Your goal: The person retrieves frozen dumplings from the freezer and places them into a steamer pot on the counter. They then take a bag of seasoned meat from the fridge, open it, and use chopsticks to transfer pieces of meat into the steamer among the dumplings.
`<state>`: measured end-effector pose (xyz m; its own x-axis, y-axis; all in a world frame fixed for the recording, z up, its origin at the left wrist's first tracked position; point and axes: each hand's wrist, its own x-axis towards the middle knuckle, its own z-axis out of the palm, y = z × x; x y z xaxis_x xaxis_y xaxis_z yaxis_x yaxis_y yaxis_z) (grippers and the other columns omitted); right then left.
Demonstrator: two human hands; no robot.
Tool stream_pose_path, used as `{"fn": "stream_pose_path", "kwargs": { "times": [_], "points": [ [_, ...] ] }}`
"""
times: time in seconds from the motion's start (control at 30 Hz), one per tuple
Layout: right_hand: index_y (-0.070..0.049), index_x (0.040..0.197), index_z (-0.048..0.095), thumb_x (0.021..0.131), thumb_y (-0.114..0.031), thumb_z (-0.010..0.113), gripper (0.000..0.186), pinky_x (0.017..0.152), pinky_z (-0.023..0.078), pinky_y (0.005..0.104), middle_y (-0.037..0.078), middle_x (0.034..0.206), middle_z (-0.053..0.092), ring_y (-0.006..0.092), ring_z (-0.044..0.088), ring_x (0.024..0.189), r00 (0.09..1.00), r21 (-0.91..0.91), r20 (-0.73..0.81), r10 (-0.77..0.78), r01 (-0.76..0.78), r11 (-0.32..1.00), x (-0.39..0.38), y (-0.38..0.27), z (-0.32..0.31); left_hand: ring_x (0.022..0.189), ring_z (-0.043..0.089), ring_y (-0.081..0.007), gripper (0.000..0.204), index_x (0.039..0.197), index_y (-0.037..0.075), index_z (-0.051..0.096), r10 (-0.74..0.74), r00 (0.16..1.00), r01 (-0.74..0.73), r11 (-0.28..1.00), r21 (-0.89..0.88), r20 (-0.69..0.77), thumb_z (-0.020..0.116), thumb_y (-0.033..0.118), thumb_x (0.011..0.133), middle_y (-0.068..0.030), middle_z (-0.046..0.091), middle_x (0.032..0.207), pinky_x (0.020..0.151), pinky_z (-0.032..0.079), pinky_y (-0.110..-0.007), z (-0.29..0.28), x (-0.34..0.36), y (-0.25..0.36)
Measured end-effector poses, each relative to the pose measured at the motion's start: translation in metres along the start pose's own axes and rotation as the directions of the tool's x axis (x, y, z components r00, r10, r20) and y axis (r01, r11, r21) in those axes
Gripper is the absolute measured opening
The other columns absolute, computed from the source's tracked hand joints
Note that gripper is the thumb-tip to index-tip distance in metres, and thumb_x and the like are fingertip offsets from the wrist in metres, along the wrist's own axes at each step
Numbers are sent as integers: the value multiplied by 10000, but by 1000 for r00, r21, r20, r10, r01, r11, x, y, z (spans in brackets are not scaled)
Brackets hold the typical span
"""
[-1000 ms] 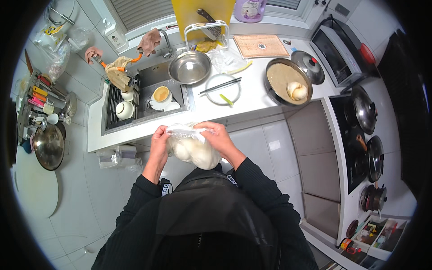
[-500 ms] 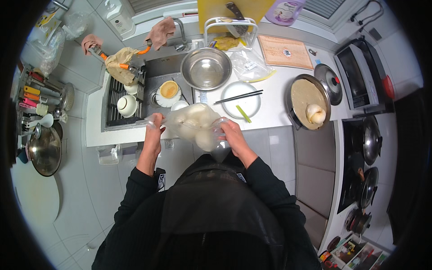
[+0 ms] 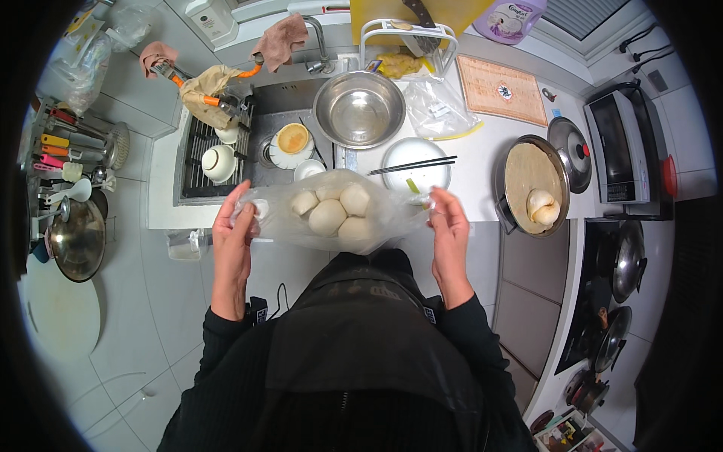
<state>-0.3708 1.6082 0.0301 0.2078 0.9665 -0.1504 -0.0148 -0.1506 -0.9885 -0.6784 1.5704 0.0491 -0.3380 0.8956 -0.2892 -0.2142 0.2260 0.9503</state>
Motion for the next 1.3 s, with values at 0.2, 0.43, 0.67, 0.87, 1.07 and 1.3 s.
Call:
{"fn": "stream_pose_path", "kwargs": {
  "times": [0.2, 0.43, 0.67, 0.87, 1.07, 1.3],
  "points": [
    [2, 1119, 594, 834, -26, 593, 286, 798, 494, 351, 139, 1086, 623, 297, 608, 997, 593, -214, 718, -365, 687, 694, -16, -19, 52, 553, 341, 12, 671, 1489, 126, 299, 22, 960, -33, 999, 36, 278, 474, -45, 865, -115, 490, 1412, 493, 282, -142, 17, -19, 13],
    [16, 1031, 596, 897, -137, 503, 223, 836, 429, 520, 234, 990, 590, 410, 564, 930, 352, -125, 892, -285, 795, 593, 20, 153, 178, 709, 486, -8, 639, 1436, 76, 398, 172, 930, -276, 910, 309, 326, 447, -85, 819, -64, 490, 1409, 578, 363, -142, 8, -12, -3],
    [-28, 805, 668, 740, -110, 590, 131, 817, 476, 450, 173, 879, 648, 337, 617, 894, 425, -297, 861, -280, 866, 402, 41, 211, 220, 1139, 568, -182, 503, 1236, 2, 590, 210, 904, -378, 801, 464, 373, 423, -123, 778, -117, 600, 1260, 903, 439, -262, -1, 13, -32],
    [-102, 745, 695, 707, -162, 629, 98, 774, 492, 459, 115, 771, 660, 330, 640, 867, 465, -385, 867, -180, 853, 353, 47, 195, 222, 762, 531, -30, 578, 1362, 25, 506, 75, 992, -103, 950, 293, 105, 412, -104, 806, -69, 562, 1323, 649, 412, -161, -10, 44, -28],
    [-95, 667, 656, 561, -122, 716, 125, 697, 474, 440, 122, 741, 637, 320, 630, 840, 478, -461, 878, 33, 824, 330, 57, 139, 192, 527, 352, 23, 596, 1355, 31, 512, 71, 993, -92, 966, 242, 95, 423, -96, 779, -40, 579, 1320, 450, 266, -151, -3, 45, -13],
    [-44, 958, 608, 528, -217, 800, 502, 756, 481, 439, 157, 985, 632, 344, 607, 908, 488, -353, 864, -123, 762, 543, 61, 86, 94, 515, 342, 25, 587, 1348, 9, 510, 66, 998, -68, 985, 162, 17, 424, -88, 776, -60, 575, 1334, 436, 247, -145, 7, 43, -6]
  ]
}}
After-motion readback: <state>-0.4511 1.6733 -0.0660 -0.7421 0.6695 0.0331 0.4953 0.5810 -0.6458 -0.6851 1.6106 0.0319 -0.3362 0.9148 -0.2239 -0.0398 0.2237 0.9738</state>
